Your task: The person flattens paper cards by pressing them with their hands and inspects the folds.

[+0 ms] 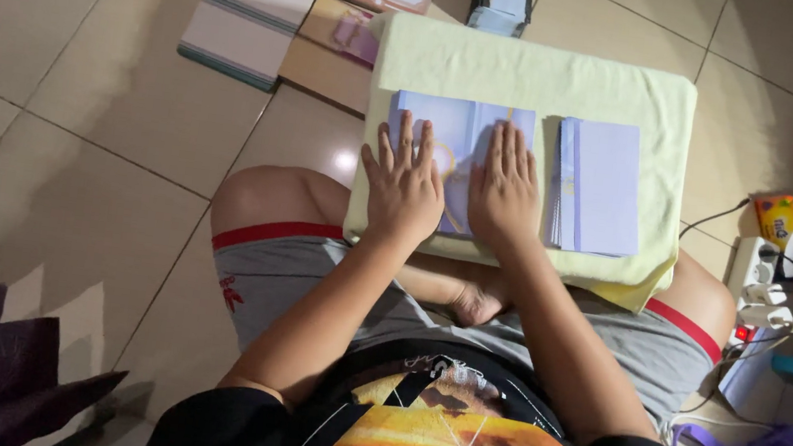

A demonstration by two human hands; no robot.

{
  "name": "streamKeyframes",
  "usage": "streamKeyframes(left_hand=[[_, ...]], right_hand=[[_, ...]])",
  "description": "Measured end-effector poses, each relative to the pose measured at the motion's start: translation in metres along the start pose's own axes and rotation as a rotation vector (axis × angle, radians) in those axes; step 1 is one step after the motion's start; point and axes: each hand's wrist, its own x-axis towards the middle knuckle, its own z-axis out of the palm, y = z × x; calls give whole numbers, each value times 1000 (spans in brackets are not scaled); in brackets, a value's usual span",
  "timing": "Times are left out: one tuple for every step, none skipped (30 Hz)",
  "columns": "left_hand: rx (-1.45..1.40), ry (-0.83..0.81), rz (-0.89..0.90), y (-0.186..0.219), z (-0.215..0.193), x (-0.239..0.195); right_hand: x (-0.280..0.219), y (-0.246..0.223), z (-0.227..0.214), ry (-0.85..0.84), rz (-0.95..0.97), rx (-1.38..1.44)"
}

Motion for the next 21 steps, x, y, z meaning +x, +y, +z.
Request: streamKeyframes(left_hand=[[-3, -3, 2, 2, -1, -1], [-9, -51, 24, 4, -2, -1], [-15, -99, 47, 6, -4, -1], [-21, -101, 48, 12, 10, 0], [-51, -51, 177, 18, 23, 1], [-78, 0, 303, 23, 37, 3], [-80, -1, 304, 24, 43, 9], [-115, -81, 309, 24, 49, 18], [-149, -162, 315, 25, 54, 27], [-150, -167, 317, 21, 54, 39], [-118, -222, 293, 18, 55, 52], [-86, -273, 270, 16, 56, 68], [-87, -272, 273, 15, 53, 71], [-67, -314, 253, 15, 51, 73], [-47, -355, 232, 15, 49, 74], [-45, -358, 232, 15, 42, 61], [-47, -318, 244, 16, 34, 49], [-49, -277, 256, 16, 27, 37], [-48, -280, 255, 15, 20, 23], [-91, -206, 261, 13, 13, 9], [-134, -132, 267, 11, 5, -5]], right_hand=[[-9, 0, -4, -2, 4, -2], [-16, 0, -9, -22, 28, 29], [-24, 0, -14, -42, 51, 61], [-23, 2, -13, -44, 55, 56], [-23, 4, -12, -55, 55, 42], [-21, 4, -9, -65, 52, 31], [-23, 4, -9, -66, 53, 29], [-23, 3, -10, -75, 63, 44], [-23, 1, -10, -83, 73, 58], [-24, -1, -14, -86, 78, 59], [-24, -3, -17, -99, 85, 60], [-22, -3, -21, -108, 91, 60], [-20, -2, -20, -106, 94, 58], [-21, -2, -17, -90, 85, 51], [-22, -1, -15, -73, 76, 44], [-22, 0, -15, -76, 77, 46], [-22, 0, -14, -71, 75, 47], [-22, 0, -13, -66, 73, 47], [-22, 0, -14, -69, 73, 49], [-23, -1, -16, -68, 76, 68], [-23, -1, -17, -68, 78, 88]])
